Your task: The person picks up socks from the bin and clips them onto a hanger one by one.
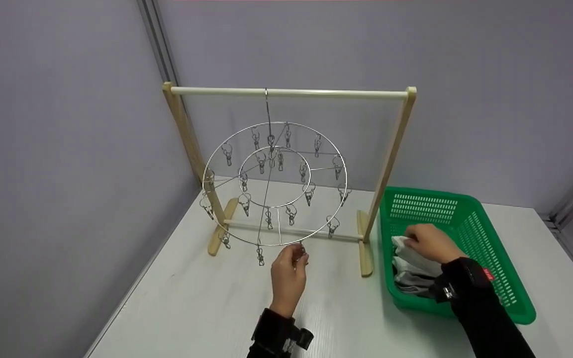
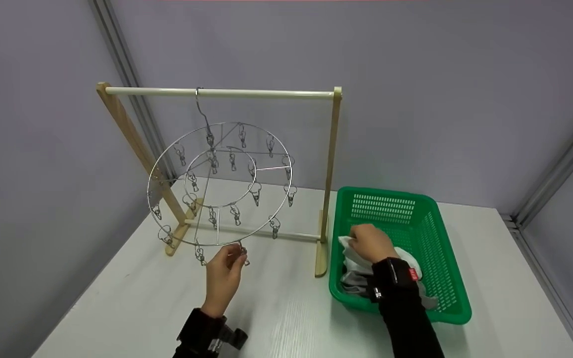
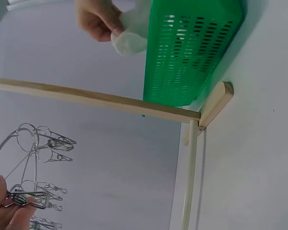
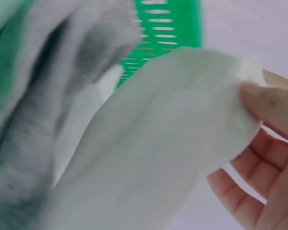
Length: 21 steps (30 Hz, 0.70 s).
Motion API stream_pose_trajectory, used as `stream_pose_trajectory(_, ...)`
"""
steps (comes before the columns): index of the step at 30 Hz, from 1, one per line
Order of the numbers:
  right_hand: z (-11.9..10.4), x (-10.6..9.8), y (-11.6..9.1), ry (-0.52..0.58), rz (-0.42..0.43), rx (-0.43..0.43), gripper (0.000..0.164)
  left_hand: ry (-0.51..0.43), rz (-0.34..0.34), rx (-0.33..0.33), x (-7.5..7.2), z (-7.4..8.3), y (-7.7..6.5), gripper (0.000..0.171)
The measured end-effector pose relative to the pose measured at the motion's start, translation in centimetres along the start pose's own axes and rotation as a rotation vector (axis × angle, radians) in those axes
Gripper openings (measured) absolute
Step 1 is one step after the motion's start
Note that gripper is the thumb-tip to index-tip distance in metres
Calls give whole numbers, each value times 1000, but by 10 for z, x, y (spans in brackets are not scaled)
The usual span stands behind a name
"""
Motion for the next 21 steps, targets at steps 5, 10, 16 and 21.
stream_pose_trajectory(5, -1, -17, -8, 5, 180, 26, 5, -87, -19, -28, 0, 0, 0, 17)
stream_pose_trajectory(10, 2, -26, -13, 8, 334, 33, 7, -101, -30, -46, 0, 0, -1, 18)
stream_pose_trajectory(16, -21, -41, -15, 38, 502, -1, 12, -146, -30, -41, -1, 2, -2, 18)
stream_pose_trajectory(21, 19, -6, -10, 86, 693, -91, 11, -187, -41, -42, -2, 2, -3, 16)
Point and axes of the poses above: each hand's wrist, its own y-axis towards the middle knuckle, its own x-axis out of the palm, z = x × y, the point moved 6 cm from there along y, towards the middle knuckle, and after that the axes turned 10 degrees about -x, right-handed, at the moved point
